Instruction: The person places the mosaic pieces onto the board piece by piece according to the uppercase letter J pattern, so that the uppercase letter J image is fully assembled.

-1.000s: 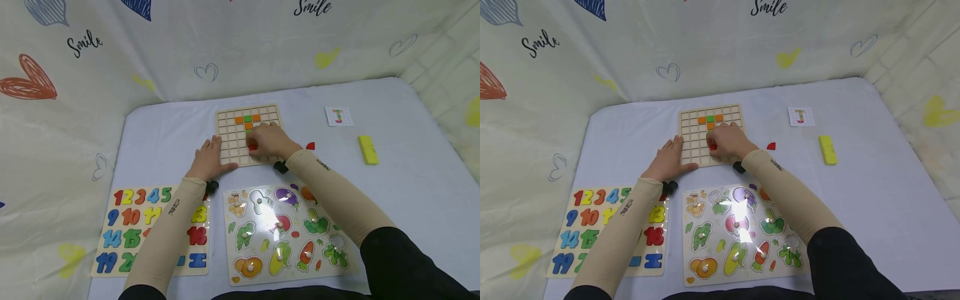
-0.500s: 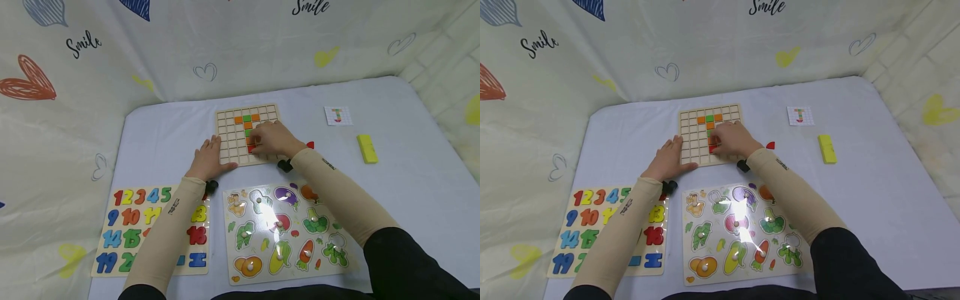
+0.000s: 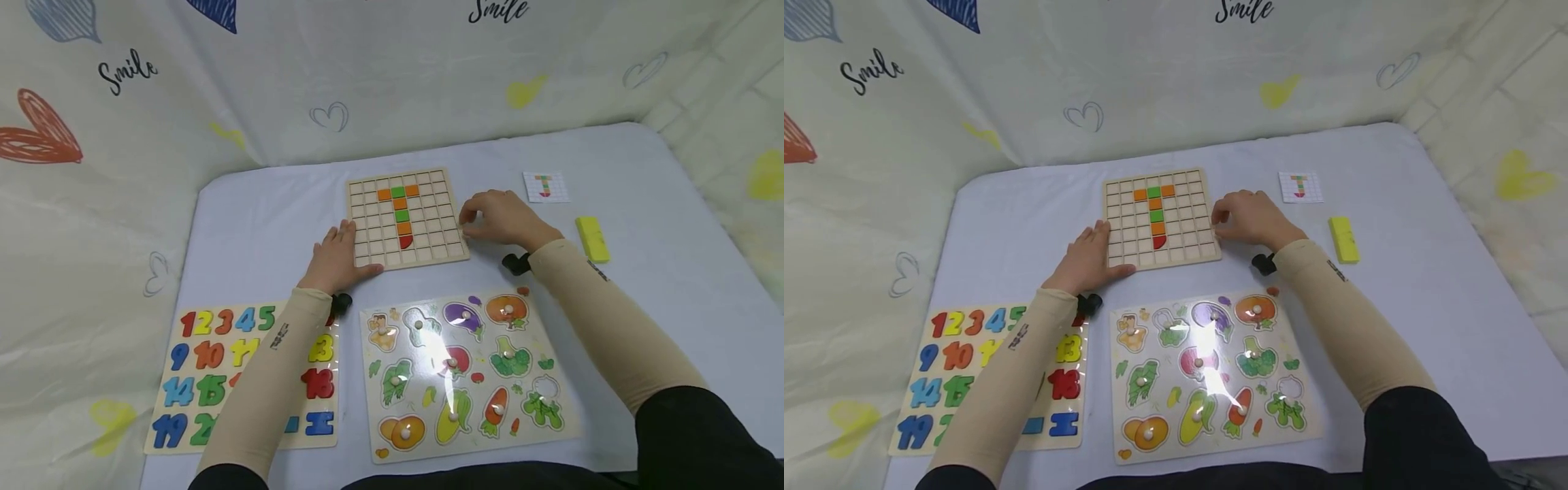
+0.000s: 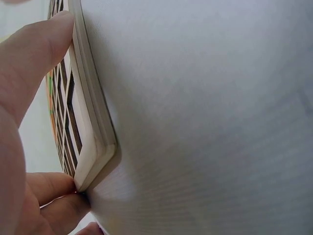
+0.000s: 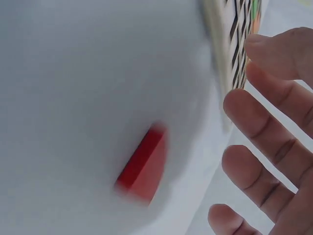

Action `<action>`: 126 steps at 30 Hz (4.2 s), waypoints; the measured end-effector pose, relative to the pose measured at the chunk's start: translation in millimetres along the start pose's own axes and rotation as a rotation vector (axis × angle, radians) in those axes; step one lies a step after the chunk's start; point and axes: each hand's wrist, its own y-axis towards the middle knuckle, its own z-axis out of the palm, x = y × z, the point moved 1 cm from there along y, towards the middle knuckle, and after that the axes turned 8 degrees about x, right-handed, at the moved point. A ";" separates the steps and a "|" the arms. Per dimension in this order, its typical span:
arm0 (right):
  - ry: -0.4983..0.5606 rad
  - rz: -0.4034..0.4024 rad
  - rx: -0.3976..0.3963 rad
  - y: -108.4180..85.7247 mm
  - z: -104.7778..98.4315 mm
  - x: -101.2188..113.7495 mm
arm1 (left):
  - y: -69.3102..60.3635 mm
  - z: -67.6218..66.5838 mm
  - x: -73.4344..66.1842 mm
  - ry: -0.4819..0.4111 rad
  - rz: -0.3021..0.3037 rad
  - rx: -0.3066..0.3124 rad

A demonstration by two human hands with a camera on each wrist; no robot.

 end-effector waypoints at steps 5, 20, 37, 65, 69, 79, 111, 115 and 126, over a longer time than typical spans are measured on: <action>0.016 0.038 0.018 -15.4 -0.6 -20.7 | 0.9 0.0 1.8 0.006 -0.001 0.002; 0.022 0.077 0.040 -43.1 -0.2 -39.8 | 3.1 2.5 3.4 0.014 0.002 0.002; -0.034 0.148 -0.013 -37.4 0.8 -35.0 | 2.1 1.1 0.2 0.014 0.003 0.000; -0.052 0.080 0.006 -19.7 1.6 -27.8 | 3.5 2.1 4.2 0.003 -0.008 0.002; -0.041 0.019 -0.004 -6.4 0.9 -9.0 | 2.9 1.8 5.4 0.000 -0.014 0.000; -0.009 -0.096 0.060 31.5 10.9 46.7 | 3.9 2.0 3.2 -0.007 -0.018 0.008; -0.102 -0.197 0.145 71.2 30.6 108.0 | 7.3 3.1 5.8 -0.004 -0.005 -0.005; -0.104 -0.198 0.146 72.8 30.3 110.3 | 6.7 2.2 6.2 0.004 -0.007 -0.006; -0.096 -0.189 0.124 68.0 28.9 107.1 | 6.4 3.1 6.1 0.009 -0.004 -0.008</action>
